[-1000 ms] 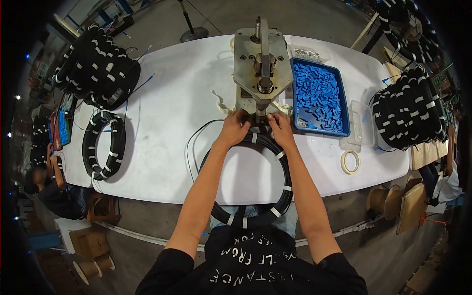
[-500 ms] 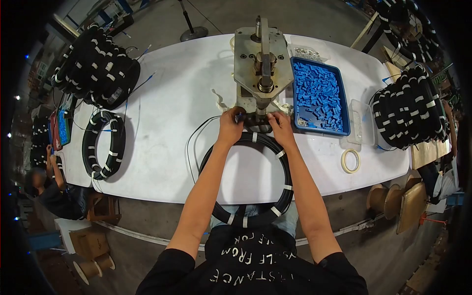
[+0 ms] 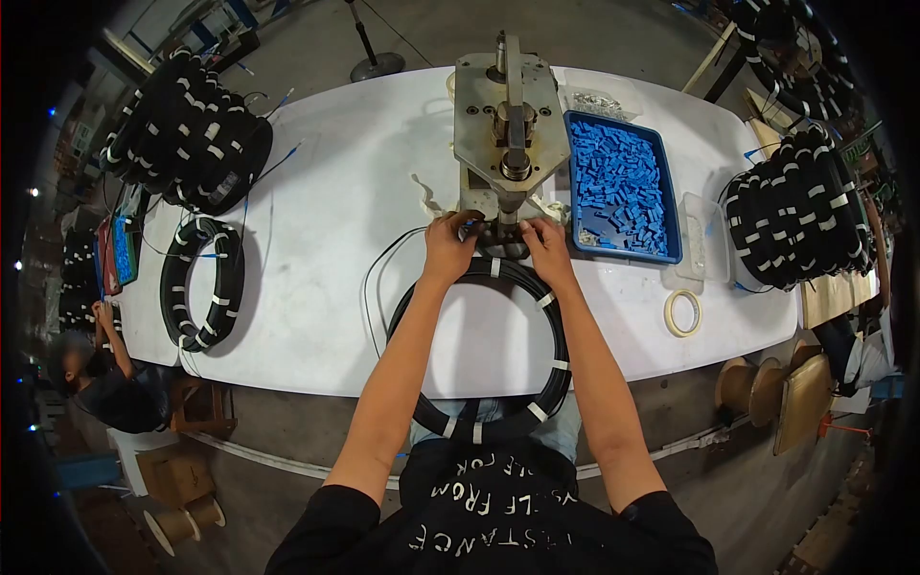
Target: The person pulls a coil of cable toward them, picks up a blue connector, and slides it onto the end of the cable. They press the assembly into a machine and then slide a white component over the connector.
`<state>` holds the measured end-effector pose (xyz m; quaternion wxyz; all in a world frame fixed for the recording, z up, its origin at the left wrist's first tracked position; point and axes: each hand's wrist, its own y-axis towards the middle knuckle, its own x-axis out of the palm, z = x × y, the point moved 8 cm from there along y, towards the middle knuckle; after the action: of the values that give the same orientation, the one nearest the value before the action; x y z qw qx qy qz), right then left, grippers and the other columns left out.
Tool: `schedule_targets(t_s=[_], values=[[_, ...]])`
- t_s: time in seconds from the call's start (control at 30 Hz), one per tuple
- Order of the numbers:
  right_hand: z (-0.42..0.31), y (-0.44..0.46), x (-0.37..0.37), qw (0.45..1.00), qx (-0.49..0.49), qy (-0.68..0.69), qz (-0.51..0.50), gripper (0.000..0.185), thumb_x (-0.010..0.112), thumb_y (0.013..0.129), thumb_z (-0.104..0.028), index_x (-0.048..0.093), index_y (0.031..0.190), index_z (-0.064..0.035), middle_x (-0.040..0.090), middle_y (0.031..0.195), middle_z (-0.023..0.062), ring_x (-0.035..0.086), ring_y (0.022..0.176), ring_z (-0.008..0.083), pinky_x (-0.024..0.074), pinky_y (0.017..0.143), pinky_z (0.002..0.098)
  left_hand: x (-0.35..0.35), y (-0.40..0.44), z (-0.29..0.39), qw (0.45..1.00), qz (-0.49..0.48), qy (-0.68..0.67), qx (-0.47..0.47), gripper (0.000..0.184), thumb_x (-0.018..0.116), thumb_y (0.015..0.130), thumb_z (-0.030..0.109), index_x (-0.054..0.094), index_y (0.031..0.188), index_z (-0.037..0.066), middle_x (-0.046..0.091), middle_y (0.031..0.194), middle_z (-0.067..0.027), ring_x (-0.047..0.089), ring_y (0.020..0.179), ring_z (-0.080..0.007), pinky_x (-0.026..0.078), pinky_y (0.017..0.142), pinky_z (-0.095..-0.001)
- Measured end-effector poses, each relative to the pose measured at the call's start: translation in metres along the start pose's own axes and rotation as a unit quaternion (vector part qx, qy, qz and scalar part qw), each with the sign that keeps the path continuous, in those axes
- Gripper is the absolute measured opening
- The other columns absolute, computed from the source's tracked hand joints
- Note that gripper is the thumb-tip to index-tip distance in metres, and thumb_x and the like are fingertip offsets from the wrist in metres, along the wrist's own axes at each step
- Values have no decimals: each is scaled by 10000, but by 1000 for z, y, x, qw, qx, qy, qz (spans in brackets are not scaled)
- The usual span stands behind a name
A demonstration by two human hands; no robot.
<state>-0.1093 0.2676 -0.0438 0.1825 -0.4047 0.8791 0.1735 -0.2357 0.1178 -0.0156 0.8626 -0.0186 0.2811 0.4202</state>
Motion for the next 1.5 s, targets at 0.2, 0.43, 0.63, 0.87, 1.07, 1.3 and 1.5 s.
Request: schedule_targets(t_s=[0.2, 0.43, 0.63, 0.87, 1.07, 1.3, 1.5], values=[[0, 0, 0, 1000, -7, -1, 1, 278, 581, 941, -291, 672, 1024, -42, 615, 1029, 101, 459, 1057, 328, 372, 955, 410, 1, 0, -1, 1000, -4, 14, -4, 208, 640, 839, 8, 682, 1040, -22, 700, 1006, -152, 670, 943, -244, 500, 835, -323], [0, -1, 0, 1000, 16, -2, -3, 306, 574, 951, -322, 668, 1029, -41, 606, 1027, 108, 458, 1060, 339, 366, 961, 416, 3, 0, -5, 1000, 0, -3, 6, 194, 637, 862, 35, 683, 1040, -26, 700, 1008, -153, 670, 938, -231, 505, 831, -319], [2, 0, 1, 1000, 8, -7, -5, 296, 566, 955, -318, 669, 1021, -48, 606, 1012, 111, 459, 1058, 346, 358, 967, 420, 2, 0, -2, 1000, -5, 7, -2, 188, 646, 861, 42, 684, 1033, -25, 692, 1005, -147, 665, 940, -230, 501, 832, -319], [3, 0, 1, 1000, 7, -2, -4, 281, 571, 950, -305, 672, 1022, -53, 606, 1007, 106, 459, 1054, 342, 358, 965, 419, 3, 1, -5, 1000, -3, 2, 6, 184, 642, 862, 41, 683, 1028, -27, 690, 998, -143, 662, 930, -229, 498, 832, -317], [1, 0, 0, 1000, 6, -1, -3, 272, 583, 941, -294, 676, 1026, -53, 603, 1005, 102, 455, 1054, 332, 365, 961, 412, 6, 1, -10, 1000, -11, -11, -8, 181, 638, 862, 32, 679, 1025, -36, 688, 995, -137, 655, 910, -214, 498, 821, -312], [1, -1, 0, 1000, 21, -5, -10, 278, 583, 939, -297, 677, 1031, -52, 601, 1018, 96, 450, 1063, 325, 371, 959, 404, 3, 1, -12, 997, 52, -40, 41, 133, 680, 810, 147, 726, 923, 94, 646, 795, -152, 601, 745, -353, 470, 719, -432], [2, 0, 1, 1000, 20, -6, -7, 278, 580, 940, -295, 677, 1034, -52, 604, 1026, 93, 452, 1066, 321, 376, 956, 401, 8, 0, -16, 999, -10, -42, -18, 185, 631, 867, 12, 675, 1040, -38, 673, 999, -117, 646, 894, -192, 500, 774, -293]])
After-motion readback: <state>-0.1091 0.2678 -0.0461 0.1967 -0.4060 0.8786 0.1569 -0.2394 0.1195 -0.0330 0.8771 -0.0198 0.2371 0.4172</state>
